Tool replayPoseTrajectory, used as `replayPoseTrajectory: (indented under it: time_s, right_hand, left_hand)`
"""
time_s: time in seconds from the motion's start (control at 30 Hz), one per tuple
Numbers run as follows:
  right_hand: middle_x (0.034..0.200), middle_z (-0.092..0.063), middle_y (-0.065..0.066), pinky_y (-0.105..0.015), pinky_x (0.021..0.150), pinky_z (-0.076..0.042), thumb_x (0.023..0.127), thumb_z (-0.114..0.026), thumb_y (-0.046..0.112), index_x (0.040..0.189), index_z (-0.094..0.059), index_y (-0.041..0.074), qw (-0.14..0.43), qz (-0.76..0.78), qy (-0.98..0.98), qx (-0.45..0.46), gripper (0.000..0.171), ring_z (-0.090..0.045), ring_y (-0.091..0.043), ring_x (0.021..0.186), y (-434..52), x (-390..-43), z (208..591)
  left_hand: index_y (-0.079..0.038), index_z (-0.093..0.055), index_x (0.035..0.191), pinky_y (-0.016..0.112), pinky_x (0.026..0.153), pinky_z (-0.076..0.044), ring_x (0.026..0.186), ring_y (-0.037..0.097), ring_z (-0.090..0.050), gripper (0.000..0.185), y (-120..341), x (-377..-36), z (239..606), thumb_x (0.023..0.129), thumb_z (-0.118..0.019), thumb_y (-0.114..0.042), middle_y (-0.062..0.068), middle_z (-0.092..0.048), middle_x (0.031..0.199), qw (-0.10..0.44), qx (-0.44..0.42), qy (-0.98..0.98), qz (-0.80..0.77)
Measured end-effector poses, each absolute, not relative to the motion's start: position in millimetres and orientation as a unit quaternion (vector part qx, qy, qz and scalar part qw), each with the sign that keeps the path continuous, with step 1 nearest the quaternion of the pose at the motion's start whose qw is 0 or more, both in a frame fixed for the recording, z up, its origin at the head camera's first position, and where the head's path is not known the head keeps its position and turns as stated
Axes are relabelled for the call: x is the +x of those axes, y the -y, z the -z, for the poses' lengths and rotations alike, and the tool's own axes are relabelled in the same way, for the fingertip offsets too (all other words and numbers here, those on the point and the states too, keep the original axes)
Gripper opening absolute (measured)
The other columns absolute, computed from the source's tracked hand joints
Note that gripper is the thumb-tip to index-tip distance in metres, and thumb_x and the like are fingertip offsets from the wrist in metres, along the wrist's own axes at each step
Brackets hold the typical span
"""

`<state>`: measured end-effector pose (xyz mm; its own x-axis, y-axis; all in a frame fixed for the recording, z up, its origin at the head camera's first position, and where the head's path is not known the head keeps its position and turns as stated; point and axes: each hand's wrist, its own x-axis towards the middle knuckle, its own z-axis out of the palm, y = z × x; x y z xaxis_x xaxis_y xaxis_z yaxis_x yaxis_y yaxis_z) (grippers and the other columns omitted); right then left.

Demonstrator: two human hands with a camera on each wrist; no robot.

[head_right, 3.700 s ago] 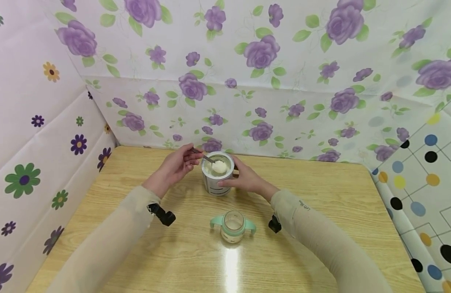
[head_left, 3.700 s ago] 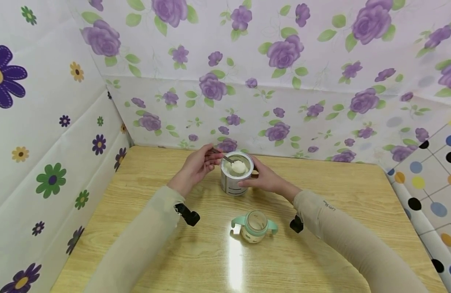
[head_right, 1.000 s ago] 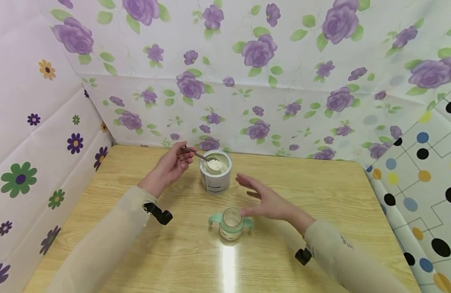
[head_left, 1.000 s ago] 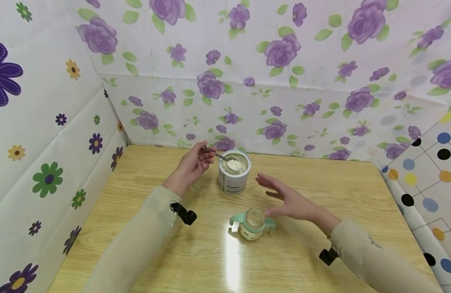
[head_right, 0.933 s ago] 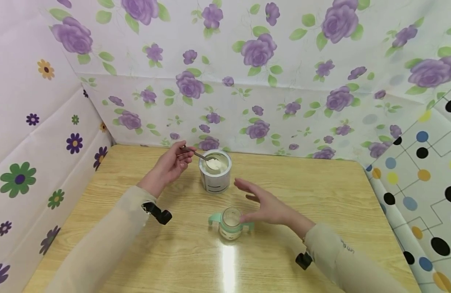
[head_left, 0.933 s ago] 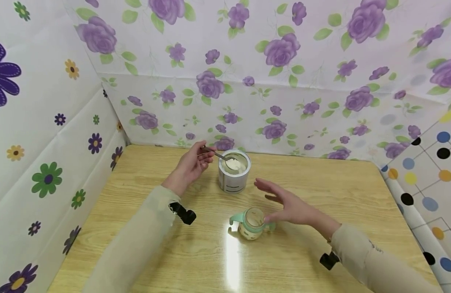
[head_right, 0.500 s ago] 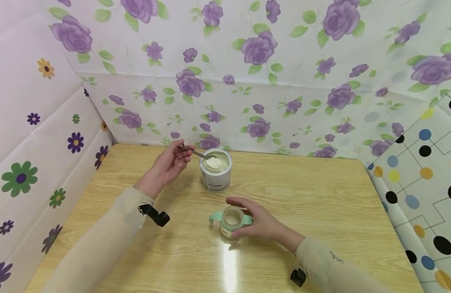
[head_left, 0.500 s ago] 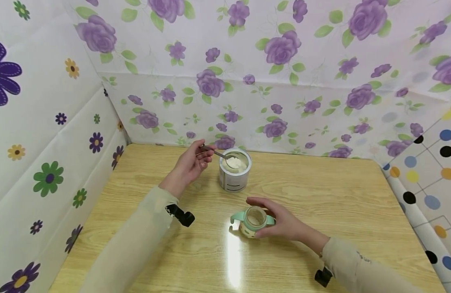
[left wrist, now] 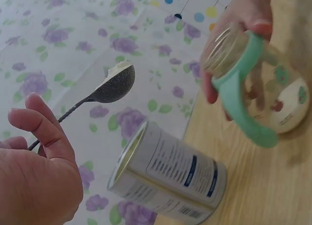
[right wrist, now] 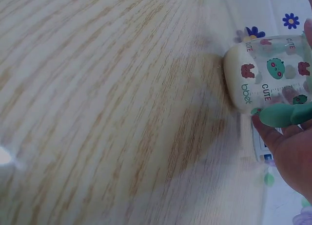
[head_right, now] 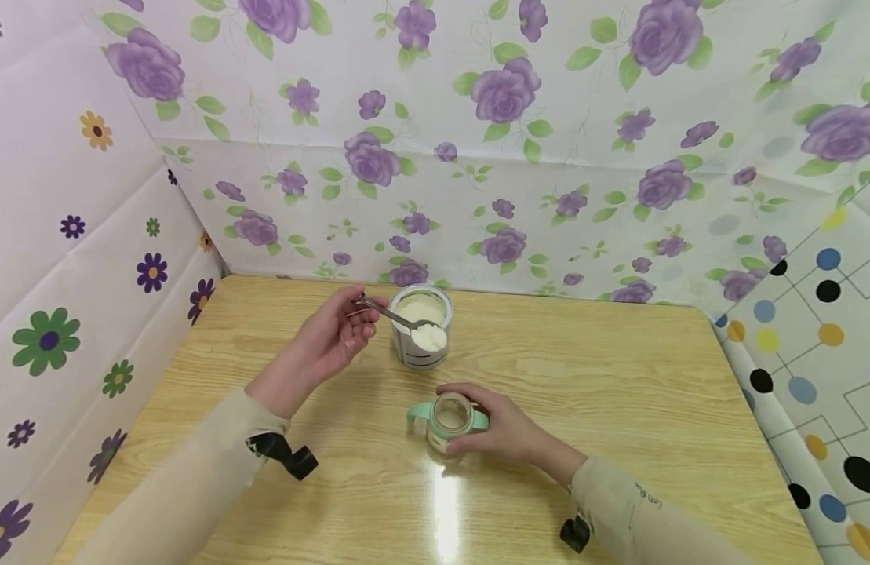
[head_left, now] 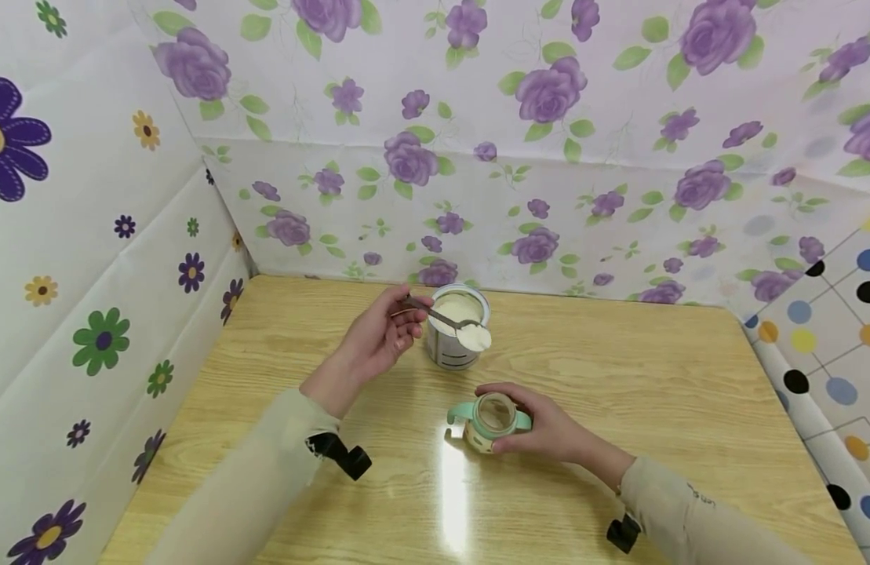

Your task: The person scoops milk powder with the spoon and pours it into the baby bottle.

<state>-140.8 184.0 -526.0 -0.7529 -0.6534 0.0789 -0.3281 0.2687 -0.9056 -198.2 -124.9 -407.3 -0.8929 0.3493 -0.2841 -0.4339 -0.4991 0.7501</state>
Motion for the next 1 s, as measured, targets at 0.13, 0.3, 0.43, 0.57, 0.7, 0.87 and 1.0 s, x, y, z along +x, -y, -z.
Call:
replayPoseTrajectory:
  time_s: [0.13,0.3,0.43,0.57,0.7,0.87,1.0]
  right_hand:
    - [0.154,-0.059,-0.004,-0.049,0.116,-0.047,0.088,-0.092,0.019,0.154,-0.056,0.014,0.150,0.516,-0.780,-0.321,0.076,-0.055,-0.019,0.141,-185,-142,529]
    - [0.151,-0.061,-0.007,-0.043,0.113,-0.050,0.087,-0.092,0.018,0.156,-0.053,0.012,0.146,0.516,-0.783,-0.315,0.079,-0.059,-0.027,0.137,-188,-142,531]
    - [0.146,-0.064,-0.006,-0.037,0.109,-0.052,0.087,-0.093,0.018,0.156,-0.053,0.014,0.156,0.520,-0.784,-0.300,0.079,-0.063,-0.022,0.131,-188,-141,529]
    - [0.140,-0.068,-0.003,-0.033,0.107,-0.052,0.086,-0.093,0.017,0.152,-0.057,0.017,0.165,0.525,-0.782,-0.293,0.075,-0.065,-0.018,0.126,-186,-141,526]
    - [0.144,-0.065,0.000,-0.033,0.111,-0.049,0.087,-0.092,0.017,0.152,-0.057,0.020,0.167,0.528,-0.779,-0.294,0.075,-0.062,-0.017,0.130,-185,-141,524]
    - [0.147,-0.063,-0.003,-0.033,0.109,-0.051,0.088,-0.091,0.015,0.154,-0.056,0.020,0.171,0.532,-0.774,-0.298,0.075,-0.063,-0.018,0.130,-185,-141,524]
    - [0.148,-0.062,-0.003,-0.034,0.110,-0.051,0.088,-0.091,0.016,0.154,-0.056,0.020,0.172,0.530,-0.776,-0.297,0.075,-0.062,-0.018,0.131,-186,-140,524]
  left_hand:
    - [-0.007,-0.079,0.096,0.013,0.049,-0.045,0.059,0.007,-0.063,0.049,119,-180,410,0.117,-0.042,-0.031,0.000,-0.071,0.075,0.249,-0.025,-0.445,-0.860]
    - [-0.006,-0.078,0.098,0.013,0.046,-0.043,0.058,0.007,-0.064,0.049,112,-165,417,0.118,-0.040,-0.030,0.001,-0.072,0.077,0.287,0.006,-0.434,-0.854]
    - [-0.008,-0.078,0.099,0.012,0.047,-0.043,0.059,0.007,-0.065,0.047,108,-158,423,0.117,-0.040,-0.028,0.000,-0.072,0.079,0.310,0.021,-0.442,-0.841]
    - [-0.009,-0.078,0.100,0.012,0.046,-0.041,0.059,0.006,-0.065,0.044,106,-153,429,0.117,-0.042,-0.029,-0.001,-0.072,0.081,0.328,0.021,-0.463,-0.823]
    - [-0.009,-0.077,0.102,0.014,0.046,-0.039,0.060,0.006,-0.065,0.041,104,-150,431,0.116,-0.045,-0.030,-0.001,-0.072,0.081,0.333,0.017,-0.482,-0.810]
    - [-0.007,-0.077,0.106,0.015,0.045,-0.041,0.060,0.006,-0.066,0.038,103,-149,433,0.115,-0.047,-0.030,0.000,-0.073,0.081,0.333,0.029,-0.499,-0.799]
    - [-0.003,-0.075,0.110,0.016,0.045,-0.041,0.062,0.008,-0.065,0.035,101,-148,431,0.113,-0.051,-0.028,0.000,-0.073,0.083,0.329,0.045,-0.524,-0.784]
